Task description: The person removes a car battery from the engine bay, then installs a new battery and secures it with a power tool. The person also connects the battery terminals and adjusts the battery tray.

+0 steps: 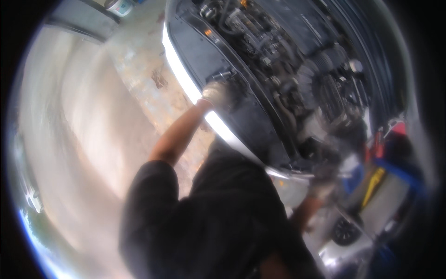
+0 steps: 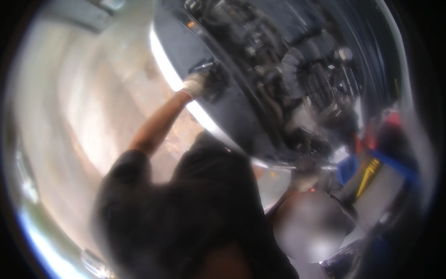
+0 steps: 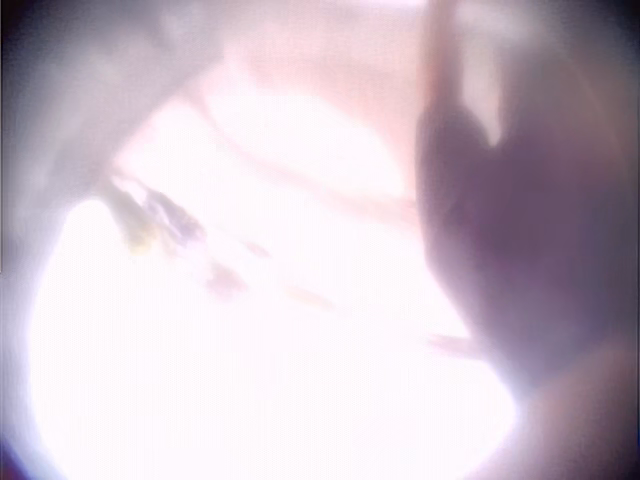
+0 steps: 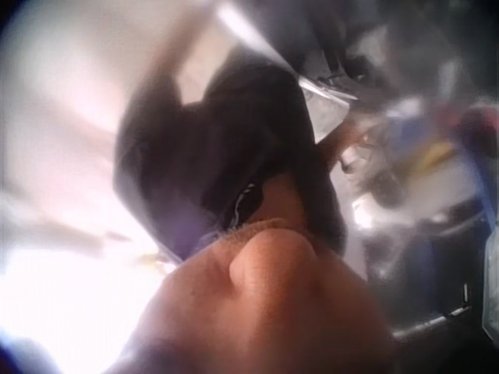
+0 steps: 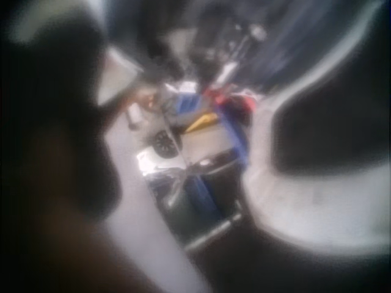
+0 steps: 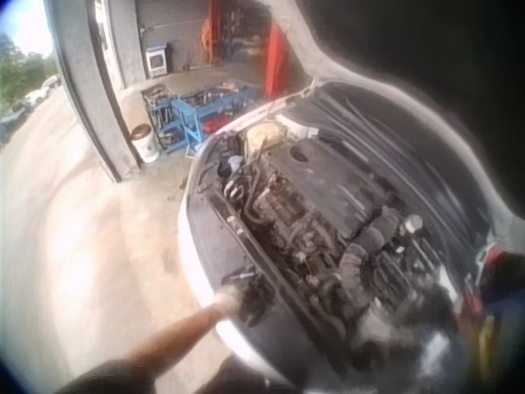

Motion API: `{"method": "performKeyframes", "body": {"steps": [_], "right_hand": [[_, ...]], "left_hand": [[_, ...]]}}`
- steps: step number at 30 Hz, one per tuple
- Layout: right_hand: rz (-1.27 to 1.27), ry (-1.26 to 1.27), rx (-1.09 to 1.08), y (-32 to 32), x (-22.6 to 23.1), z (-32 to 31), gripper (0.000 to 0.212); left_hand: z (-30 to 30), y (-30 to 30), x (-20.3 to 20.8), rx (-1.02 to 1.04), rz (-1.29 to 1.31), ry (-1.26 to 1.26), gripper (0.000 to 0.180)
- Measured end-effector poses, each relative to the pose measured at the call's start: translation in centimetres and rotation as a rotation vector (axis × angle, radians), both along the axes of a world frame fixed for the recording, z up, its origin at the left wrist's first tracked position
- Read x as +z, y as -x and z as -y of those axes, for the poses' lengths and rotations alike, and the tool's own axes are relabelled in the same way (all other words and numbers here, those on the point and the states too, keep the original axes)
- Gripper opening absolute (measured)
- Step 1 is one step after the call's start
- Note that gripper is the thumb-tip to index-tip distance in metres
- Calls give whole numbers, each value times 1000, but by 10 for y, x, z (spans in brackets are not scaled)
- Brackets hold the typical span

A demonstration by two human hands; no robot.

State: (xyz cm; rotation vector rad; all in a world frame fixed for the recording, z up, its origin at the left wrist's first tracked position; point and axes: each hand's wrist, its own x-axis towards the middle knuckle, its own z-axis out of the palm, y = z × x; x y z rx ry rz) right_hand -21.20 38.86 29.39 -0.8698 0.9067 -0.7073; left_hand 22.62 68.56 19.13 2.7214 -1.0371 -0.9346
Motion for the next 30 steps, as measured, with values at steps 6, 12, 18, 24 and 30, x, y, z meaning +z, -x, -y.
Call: {"method": "performKeyframes", "body": {"steps": [6, 12, 18, 24, 30], "right_hand": [[-152, 279, -121, -20, 30, -32, 32], [-166, 349, -270, -41, 47, -40, 35], [495, -28, -65, -34, 68, -47, 26], [414, 206, -192, -35, 120, -59, 41], [701, 403, 172, -28, 158, -30, 53]], "left_hand": [[-3, -33, -61, 245, 423, 219, 47], [30, -38, -125, 56, 308, -83, 45], [19, -52, -109, 19, 309, -137, 36], [-3, -11, 6, 51, 514, 215, 42], [58, 161, 135, -96, -394, 946, 29]]}}
